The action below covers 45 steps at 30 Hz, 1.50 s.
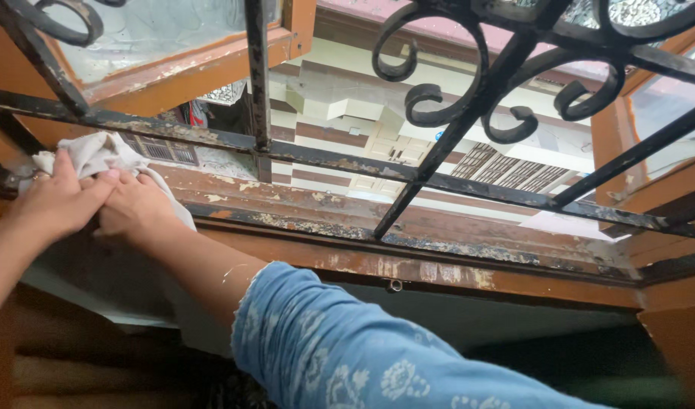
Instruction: The person cleans the window frames, metal grilles, and glass panes with a cloth.
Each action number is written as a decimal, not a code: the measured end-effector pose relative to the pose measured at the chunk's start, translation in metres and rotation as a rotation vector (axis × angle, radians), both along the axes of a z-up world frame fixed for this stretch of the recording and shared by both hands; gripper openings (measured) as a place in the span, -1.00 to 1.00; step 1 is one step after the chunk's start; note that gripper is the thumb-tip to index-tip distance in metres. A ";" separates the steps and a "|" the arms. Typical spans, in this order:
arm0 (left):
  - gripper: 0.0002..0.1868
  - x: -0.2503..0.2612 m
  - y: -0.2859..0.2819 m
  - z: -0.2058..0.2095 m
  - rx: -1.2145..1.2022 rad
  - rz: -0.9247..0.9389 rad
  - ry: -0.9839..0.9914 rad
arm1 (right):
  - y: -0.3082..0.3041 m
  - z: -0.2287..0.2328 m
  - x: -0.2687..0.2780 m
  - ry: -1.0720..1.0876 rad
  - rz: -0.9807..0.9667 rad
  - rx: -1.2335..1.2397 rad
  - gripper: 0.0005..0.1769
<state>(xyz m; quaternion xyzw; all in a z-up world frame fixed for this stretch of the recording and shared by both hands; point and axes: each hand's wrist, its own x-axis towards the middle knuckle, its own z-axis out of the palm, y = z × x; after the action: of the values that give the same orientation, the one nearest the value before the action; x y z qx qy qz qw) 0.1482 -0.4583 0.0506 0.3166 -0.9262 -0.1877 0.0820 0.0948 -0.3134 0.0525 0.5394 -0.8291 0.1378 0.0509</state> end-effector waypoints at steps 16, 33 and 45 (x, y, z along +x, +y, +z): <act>-0.16 -0.118 0.239 0.022 -0.107 -0.800 0.132 | 0.240 0.007 -0.021 0.485 -0.313 -0.263 -0.42; 0.00 -0.139 0.271 0.015 -0.002 -0.555 -0.092 | 0.254 0.013 -0.032 0.071 -0.548 0.116 -0.17; 0.09 -0.059 0.108 0.021 -0.171 0.042 -0.118 | 0.090 0.021 -0.026 0.011 -0.108 0.188 0.15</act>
<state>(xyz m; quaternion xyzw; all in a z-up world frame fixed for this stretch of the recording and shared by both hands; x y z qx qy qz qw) 0.0895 -0.3508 0.0715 0.3385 -0.9351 -0.0871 0.0578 0.0684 -0.2231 0.0737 0.4972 -0.8659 0.0538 0.0119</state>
